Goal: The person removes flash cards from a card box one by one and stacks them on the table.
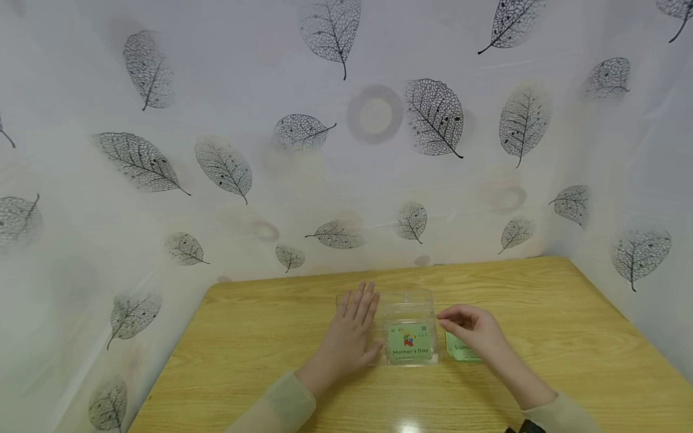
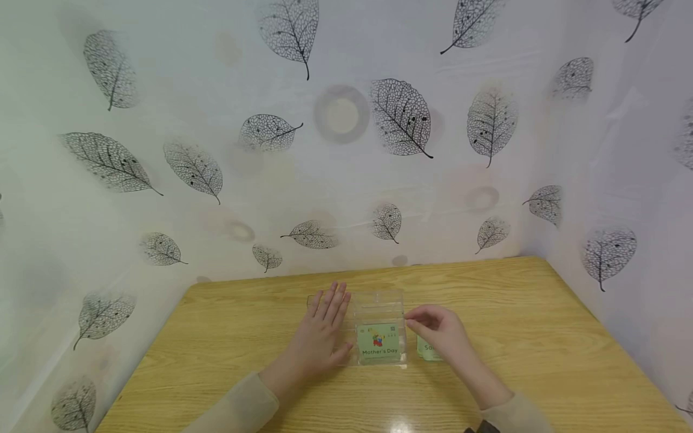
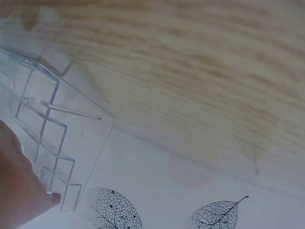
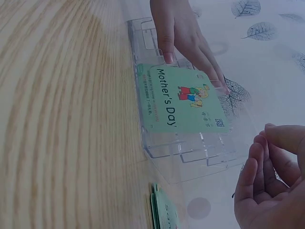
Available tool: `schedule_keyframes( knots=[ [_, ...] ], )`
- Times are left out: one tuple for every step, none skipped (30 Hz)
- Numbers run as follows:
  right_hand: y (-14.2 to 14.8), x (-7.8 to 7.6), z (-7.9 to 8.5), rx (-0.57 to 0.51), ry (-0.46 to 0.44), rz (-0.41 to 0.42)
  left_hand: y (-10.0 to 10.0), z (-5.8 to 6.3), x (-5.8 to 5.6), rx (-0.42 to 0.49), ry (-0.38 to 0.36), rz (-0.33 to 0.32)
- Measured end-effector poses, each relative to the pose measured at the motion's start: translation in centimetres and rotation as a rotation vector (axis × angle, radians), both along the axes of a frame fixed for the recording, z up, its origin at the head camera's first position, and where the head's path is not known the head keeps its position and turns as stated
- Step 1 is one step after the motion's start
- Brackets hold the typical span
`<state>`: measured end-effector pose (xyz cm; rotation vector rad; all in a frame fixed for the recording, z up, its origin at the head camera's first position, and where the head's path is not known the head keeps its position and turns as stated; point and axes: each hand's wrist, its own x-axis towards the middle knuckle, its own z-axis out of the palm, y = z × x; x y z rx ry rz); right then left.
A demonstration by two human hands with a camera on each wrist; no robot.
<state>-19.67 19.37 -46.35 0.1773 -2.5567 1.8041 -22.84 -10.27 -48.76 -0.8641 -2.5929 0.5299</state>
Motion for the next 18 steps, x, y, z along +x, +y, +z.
schedule_keyframes(
  knots=[
    [0.0, 0.0, -0.1, -0.003, 0.005, 0.004, 0.0, 0.0, 0.0, -0.005, -0.002, 0.004],
    [0.0, -0.1, -0.2, -0.004, 0.014, 0.007, 0.1, 0.0, 0.0, -0.008, -0.004, 0.008],
    [-0.1, -0.1, -0.2, -0.007, 0.020, 0.008, 0.1, 0.0, 0.0, -0.011, -0.007, 0.010],
    [-0.1, -0.1, -0.3, -0.011, 0.027, 0.011, 0.1, 0.0, 0.0, -0.012, -0.012, 0.013],
    [-0.1, -0.1, -0.4, -0.010, 0.036, 0.016, 0.1, 0.0, 0.0, -0.012, -0.018, 0.016],
    [-0.1, -0.2, -0.5, -0.014, 0.037, 0.017, 0.1, 0.0, 0.0, -0.011, -0.019, 0.016],
    [-0.1, -0.2, -0.6, -0.013, 0.041, 0.022, 0.1, 0.0, 0.0, -0.013, -0.021, 0.019],
    [-0.1, -0.2, -0.7, -0.013, 0.041, 0.027, 0.1, 0.0, 0.0, -0.011, -0.019, 0.016],
    [-0.2, -0.2, -0.8, -0.014, 0.040, 0.032, 0.1, 0.0, 0.0, -0.008, -0.017, 0.013],
    [-0.2, -0.3, -0.9, -0.016, 0.038, 0.034, 0.1, 0.0, 0.0, -0.004, -0.016, 0.009],
    [-0.2, -0.3, -1.0, -0.015, 0.035, 0.037, 0.0, 0.0, 0.0, -0.003, -0.013, 0.006],
    [-0.3, -0.3, -1.0, -0.015, 0.033, 0.038, 0.0, 0.0, -0.1, -0.003, -0.013, 0.005],
    [-0.3, -0.3, -1.1, -0.013, 0.034, 0.042, 0.0, 0.0, -0.1, -0.001, -0.013, 0.003],
    [-0.4, -0.3, -1.1, -0.015, 0.030, 0.043, 0.0, 0.0, -0.1, 0.002, -0.016, 0.003],
    [-0.4, -0.3, -1.1, -0.014, 0.029, 0.044, 0.0, 0.0, -0.1, 0.000, -0.015, 0.004],
    [-0.5, -0.3, -1.1, -0.014, 0.027, 0.044, 0.0, 0.0, -0.1, -0.001, -0.015, 0.003],
    [-0.5, -0.2, -1.1, -0.012, 0.024, 0.047, 0.0, 0.0, -0.1, -0.003, -0.017, 0.005],
    [-0.5, -0.2, -1.1, -0.013, 0.022, 0.048, 0.0, 0.0, -0.1, -0.005, -0.017, 0.006]
  ],
)
